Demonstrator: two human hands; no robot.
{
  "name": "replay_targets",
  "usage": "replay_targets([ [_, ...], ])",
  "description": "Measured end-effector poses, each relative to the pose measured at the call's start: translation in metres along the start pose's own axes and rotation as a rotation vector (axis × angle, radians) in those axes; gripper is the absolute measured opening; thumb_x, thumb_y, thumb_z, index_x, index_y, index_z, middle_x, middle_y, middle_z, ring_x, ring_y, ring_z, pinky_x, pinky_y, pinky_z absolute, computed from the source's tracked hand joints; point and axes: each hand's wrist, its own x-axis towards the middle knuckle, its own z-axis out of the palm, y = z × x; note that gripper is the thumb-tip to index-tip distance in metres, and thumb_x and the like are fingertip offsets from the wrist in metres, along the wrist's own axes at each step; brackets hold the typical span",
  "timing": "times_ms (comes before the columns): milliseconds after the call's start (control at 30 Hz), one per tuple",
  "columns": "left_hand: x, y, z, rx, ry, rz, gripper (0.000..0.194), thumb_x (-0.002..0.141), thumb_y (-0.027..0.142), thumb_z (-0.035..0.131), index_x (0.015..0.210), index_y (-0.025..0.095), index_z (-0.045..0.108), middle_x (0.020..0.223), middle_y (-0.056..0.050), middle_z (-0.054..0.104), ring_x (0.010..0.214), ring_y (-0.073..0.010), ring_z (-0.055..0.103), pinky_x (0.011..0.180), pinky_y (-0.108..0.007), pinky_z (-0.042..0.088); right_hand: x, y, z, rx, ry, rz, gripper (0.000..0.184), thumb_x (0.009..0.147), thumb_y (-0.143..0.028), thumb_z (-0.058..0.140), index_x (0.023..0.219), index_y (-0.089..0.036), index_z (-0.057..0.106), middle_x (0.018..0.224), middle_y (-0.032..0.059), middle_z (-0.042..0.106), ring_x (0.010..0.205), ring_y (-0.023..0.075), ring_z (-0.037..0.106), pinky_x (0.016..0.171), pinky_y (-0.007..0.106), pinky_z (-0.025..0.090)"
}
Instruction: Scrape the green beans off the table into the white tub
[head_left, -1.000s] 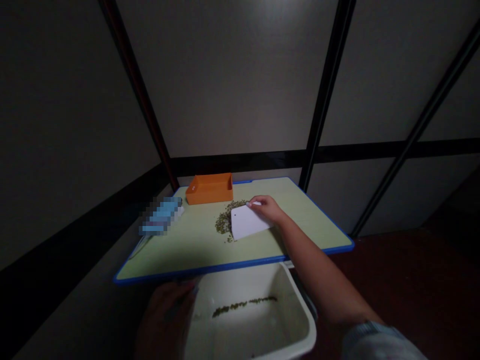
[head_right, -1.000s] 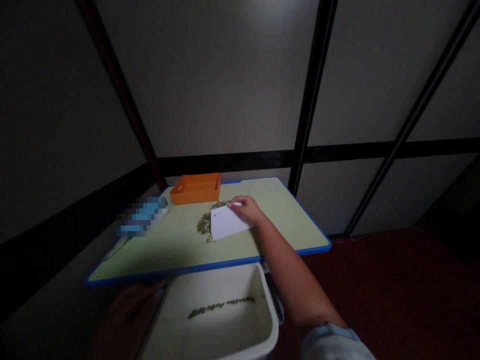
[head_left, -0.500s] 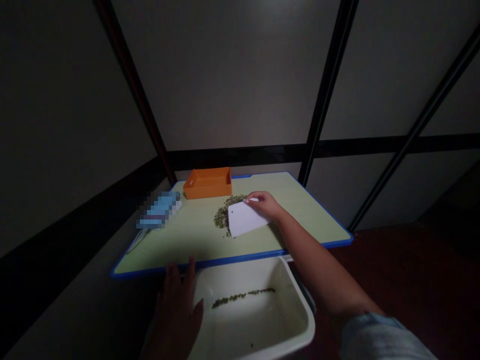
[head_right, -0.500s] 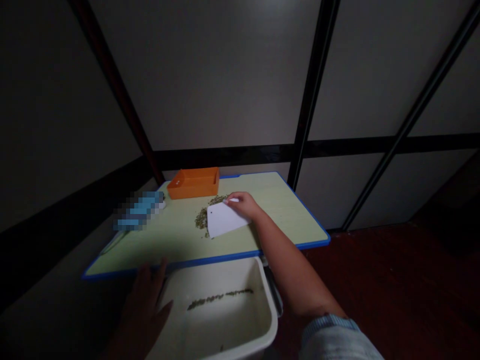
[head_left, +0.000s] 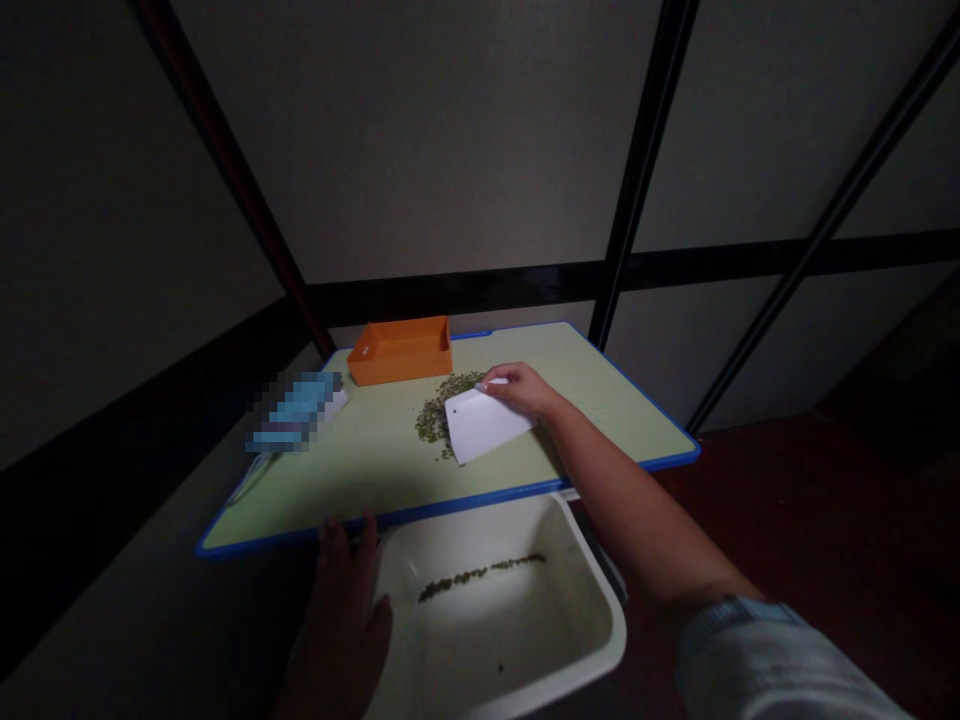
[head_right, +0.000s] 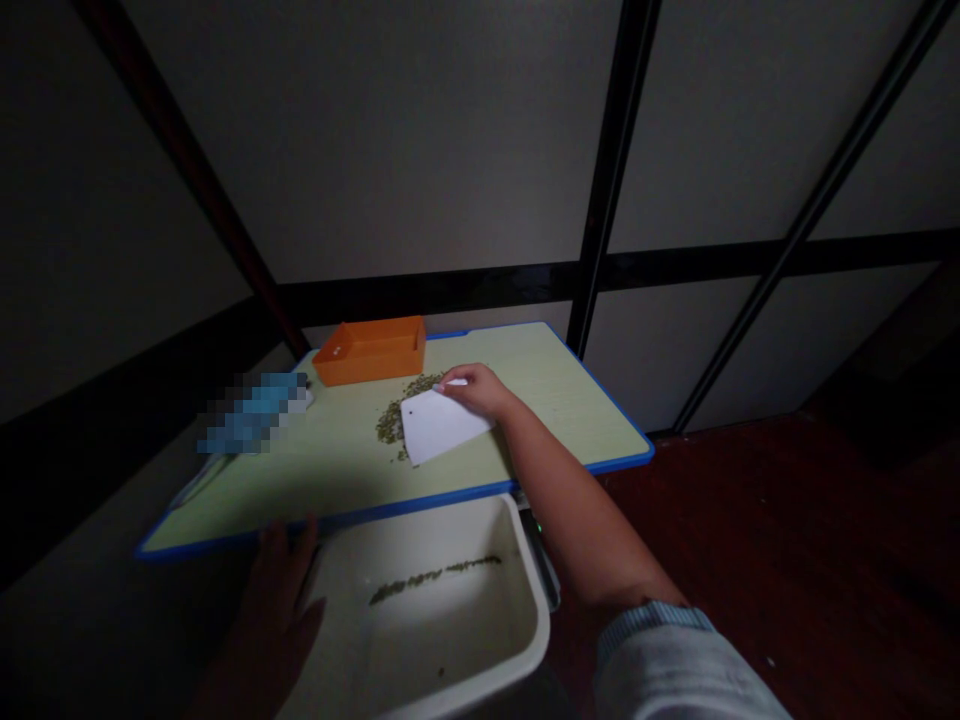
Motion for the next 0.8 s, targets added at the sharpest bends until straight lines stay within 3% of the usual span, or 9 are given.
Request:
replay_targets([
  [267, 0.0, 0.02, -0.01, -0.007, 0.025, -0.025, 0.061, 0.086, 0.018, 0.033, 0.147, 0.018, 0.025, 0.16, -0.017, 0.013, 0.148, -0.0292, 0.007, 0.119, -0.055, 0.02, 0.0, 0.002, -0.003, 0.011, -0.027, 0.007, 0.032, 0.057, -0.043, 0.074, 0.068, -0.013, 0.07, 0.063, 0.0003, 0.061, 0.062, 0.0113, 0.05, 0.062, 0.026, 0.037],
  [533, -0.002, 0.001, -0.002, -0.018, -0.009, 0.008, 0.064, 0.085, 0.02, 0.038, 0.148, 0.022, 0.024, 0.162, -0.012, 0.007, 0.149, -0.0265, 0.005, 0.12, -0.05, 0.021, -0.005, -0.004, -0.002, 0.021, -0.096, 0.062, 0.034, 0.055, -0.043, 0.075, 0.068, -0.012, 0.07, 0.059, -0.0009, 0.058, 0.056, 0.0093, 0.046, 0.055, 0.024, 0.034],
  [800, 0.001, 0.006, -0.011, -0.052, -0.067, -0.048, 0.059, 0.087, 0.023, 0.034, 0.146, 0.019, 0.03, 0.162, -0.013, 0.008, 0.148, -0.0275, 0.003, 0.12, -0.052, 0.016, -0.005, -0.01, -0.001, 0.045, 0.028, 0.044, 0.037, 0.054, -0.048, 0.075, 0.067, -0.014, 0.067, 0.059, -0.0016, 0.055, 0.056, 0.0101, 0.046, 0.056, 0.025, 0.036],
])
